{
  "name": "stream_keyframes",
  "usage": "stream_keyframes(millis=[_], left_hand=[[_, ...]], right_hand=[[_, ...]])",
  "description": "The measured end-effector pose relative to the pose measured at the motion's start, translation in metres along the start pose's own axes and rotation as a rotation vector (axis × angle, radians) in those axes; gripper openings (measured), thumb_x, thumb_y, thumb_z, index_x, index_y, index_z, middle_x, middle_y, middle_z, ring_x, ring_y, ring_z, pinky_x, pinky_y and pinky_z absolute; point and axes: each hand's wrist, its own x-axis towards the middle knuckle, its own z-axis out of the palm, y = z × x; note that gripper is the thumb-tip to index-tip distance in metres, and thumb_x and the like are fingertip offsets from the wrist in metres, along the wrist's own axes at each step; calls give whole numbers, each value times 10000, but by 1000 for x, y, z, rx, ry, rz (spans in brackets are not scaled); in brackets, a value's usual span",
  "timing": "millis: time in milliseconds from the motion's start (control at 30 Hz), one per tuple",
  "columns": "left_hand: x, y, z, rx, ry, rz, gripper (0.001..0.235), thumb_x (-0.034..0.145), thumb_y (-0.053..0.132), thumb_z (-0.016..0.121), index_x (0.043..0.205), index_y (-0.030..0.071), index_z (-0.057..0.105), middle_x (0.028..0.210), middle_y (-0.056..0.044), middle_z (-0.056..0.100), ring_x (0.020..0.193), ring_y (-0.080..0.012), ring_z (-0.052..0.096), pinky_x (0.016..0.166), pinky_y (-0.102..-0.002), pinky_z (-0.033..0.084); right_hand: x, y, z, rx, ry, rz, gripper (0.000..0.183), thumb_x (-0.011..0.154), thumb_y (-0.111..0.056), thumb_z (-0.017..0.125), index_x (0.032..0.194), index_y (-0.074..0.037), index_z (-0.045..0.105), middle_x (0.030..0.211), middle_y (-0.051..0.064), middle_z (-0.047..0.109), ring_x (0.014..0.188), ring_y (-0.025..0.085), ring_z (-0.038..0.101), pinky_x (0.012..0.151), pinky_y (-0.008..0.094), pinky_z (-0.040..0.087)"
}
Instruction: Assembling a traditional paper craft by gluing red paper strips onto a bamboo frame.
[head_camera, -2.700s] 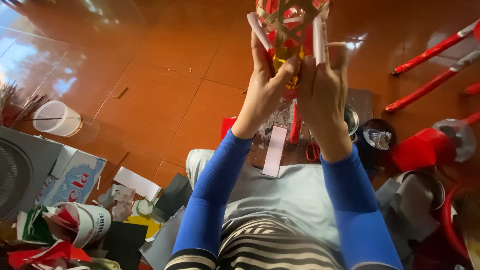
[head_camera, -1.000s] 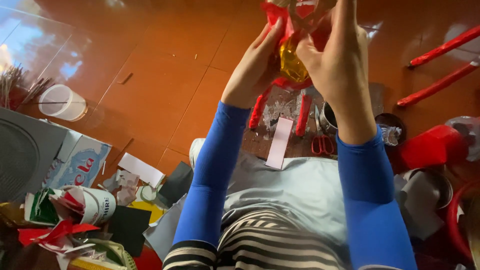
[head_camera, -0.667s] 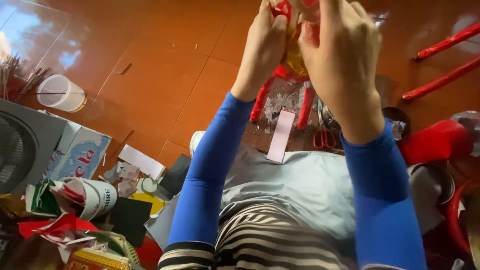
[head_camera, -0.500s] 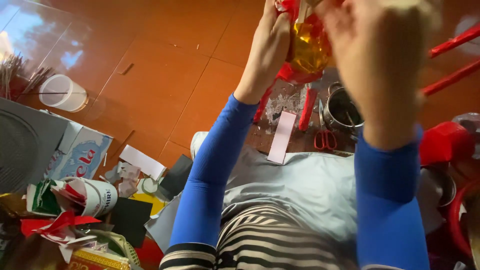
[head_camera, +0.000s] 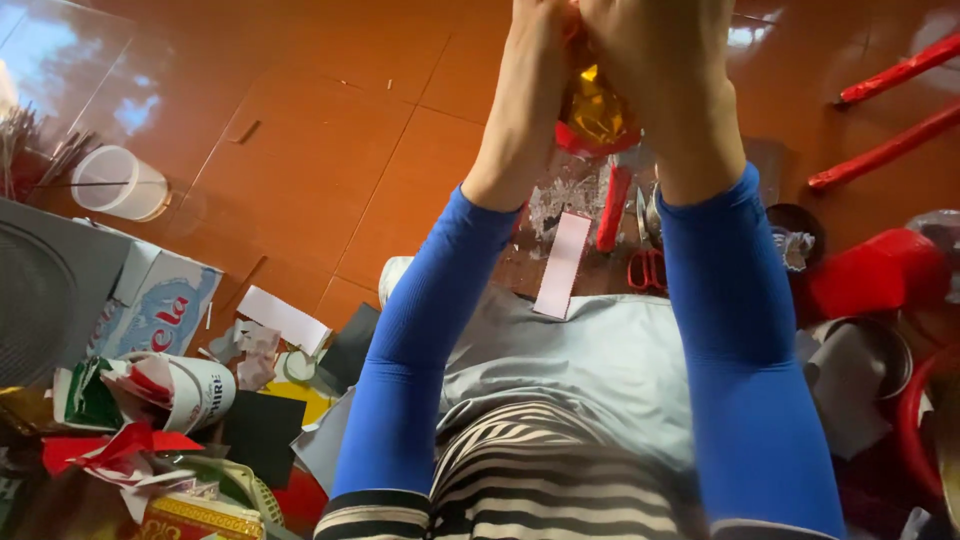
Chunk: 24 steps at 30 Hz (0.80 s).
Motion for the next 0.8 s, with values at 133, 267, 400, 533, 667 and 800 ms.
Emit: stream_keyframes(millis=[133, 267, 400, 533, 667, 800], left_hand=[[-3, 12, 9, -80, 7, 16, 339, 1105, 282, 426, 1360, 66, 481, 1211, -72, 565, 1097, -188, 557, 901, -335, 503], [4, -10, 5, 505, 57, 163, 370, 1139, 309, 366, 1336, 27, 503, 1263, -143, 502, 975, -279, 630, 856, -382, 571], [-5, -16, -26, 858, -61, 420, 338, 1225, 306, 329, 1350, 61, 525, 1308, -139, 558, 1176, -315, 534, 1074, -368, 462], [-35, 21, -75, 560, -96, 292, 450, 1257, 242, 394, 1643, 71, 237, 1726, -160, 195, 1620, -293, 228, 1357, -335, 189], [-107, -27, -213, 949, -31, 269, 549, 1217, 280, 455, 1679, 63, 254, 1727, -143, 237, 1627, -277, 257, 1342, -355, 245], [-192, -139, -311, 1362, 248, -178, 480, 1017, 313, 613, 1389, 17, 552, 1408, -256, 562, 1313, -409, 518, 1108, -475, 420]], right_hand=[[-19, 7, -13, 138, 23, 148, 229, 1069, -236, 570, 914, -73, 611, 680, 67, 597, 589, 199, 593, 547, 320, 459], [-47, 18, -29, 278, 32, 297, 279, 1090, -295, 531, 953, -62, 601, 702, 77, 615, 593, 186, 603, 552, 305, 473], [-77, 23, -42, 424, 35, 451, 340, 1111, -354, 492, 993, -51, 590, 724, 86, 632, 597, 173, 612, 558, 290, 486], [-114, 29, -47, 560, 41, 598, 407, 1132, -413, 453, 1032, -40, 580, 747, 96, 649, 601, 160, 622, 563, 276, 500], [-147, 9, -39, 697, 47, 726, 477, 1153, -473, 415, 1072, -29, 570, 769, 106, 666, 605, 147, 632, 568, 261, 513], [-206, -34, 33, 810, -253, 809, 411, 1121, -375, 471, 1126, 2, 636, 880, 94, 718, 759, 133, 681, 654, 252, 562]])
